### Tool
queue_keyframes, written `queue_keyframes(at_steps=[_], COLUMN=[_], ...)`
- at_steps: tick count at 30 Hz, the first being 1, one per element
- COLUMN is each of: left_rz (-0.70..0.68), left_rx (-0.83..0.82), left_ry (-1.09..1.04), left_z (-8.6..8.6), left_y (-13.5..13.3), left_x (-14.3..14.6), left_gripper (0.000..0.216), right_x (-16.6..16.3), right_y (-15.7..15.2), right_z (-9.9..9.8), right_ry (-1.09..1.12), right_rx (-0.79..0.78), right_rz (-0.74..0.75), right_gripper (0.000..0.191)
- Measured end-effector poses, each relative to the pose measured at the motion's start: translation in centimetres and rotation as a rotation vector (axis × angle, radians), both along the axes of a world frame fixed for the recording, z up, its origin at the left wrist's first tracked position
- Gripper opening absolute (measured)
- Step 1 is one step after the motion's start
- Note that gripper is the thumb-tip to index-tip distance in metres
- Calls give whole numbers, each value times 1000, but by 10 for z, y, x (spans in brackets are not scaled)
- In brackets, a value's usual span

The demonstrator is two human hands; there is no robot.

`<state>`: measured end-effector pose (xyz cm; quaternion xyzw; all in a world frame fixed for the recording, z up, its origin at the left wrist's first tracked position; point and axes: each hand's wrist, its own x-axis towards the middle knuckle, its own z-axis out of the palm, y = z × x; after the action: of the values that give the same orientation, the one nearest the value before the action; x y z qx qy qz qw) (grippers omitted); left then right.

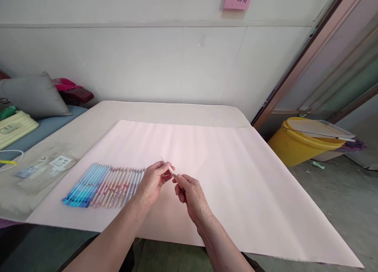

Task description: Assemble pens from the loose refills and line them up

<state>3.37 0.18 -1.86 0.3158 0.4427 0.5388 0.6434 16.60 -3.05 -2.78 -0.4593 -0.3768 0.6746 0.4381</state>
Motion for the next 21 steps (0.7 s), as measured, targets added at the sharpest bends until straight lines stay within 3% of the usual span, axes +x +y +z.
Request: queue_keyframes(at_steps=[4, 8, 13, 21], left_rz=[121, 164, 190, 153], left_rx=[-52, -67, -79, -66], left_ry=[-63, -95, -115, -114], left_z=[3, 3, 3, 3], left_y=[10, 14, 14, 13], left_x=[-11, -15, -14, -14], left_gripper=[19, 17, 16, 15], right_x=[5, 6, 4, 3], right_y=[1, 2, 0, -2], right_z=[1, 4, 8, 9], right_ry=[15, -43, -43, -31], right_rx=[-7, 8, 31, 2], right_rz=[-11, -58, -67, -40], right_gripper=[35, 24, 23, 43])
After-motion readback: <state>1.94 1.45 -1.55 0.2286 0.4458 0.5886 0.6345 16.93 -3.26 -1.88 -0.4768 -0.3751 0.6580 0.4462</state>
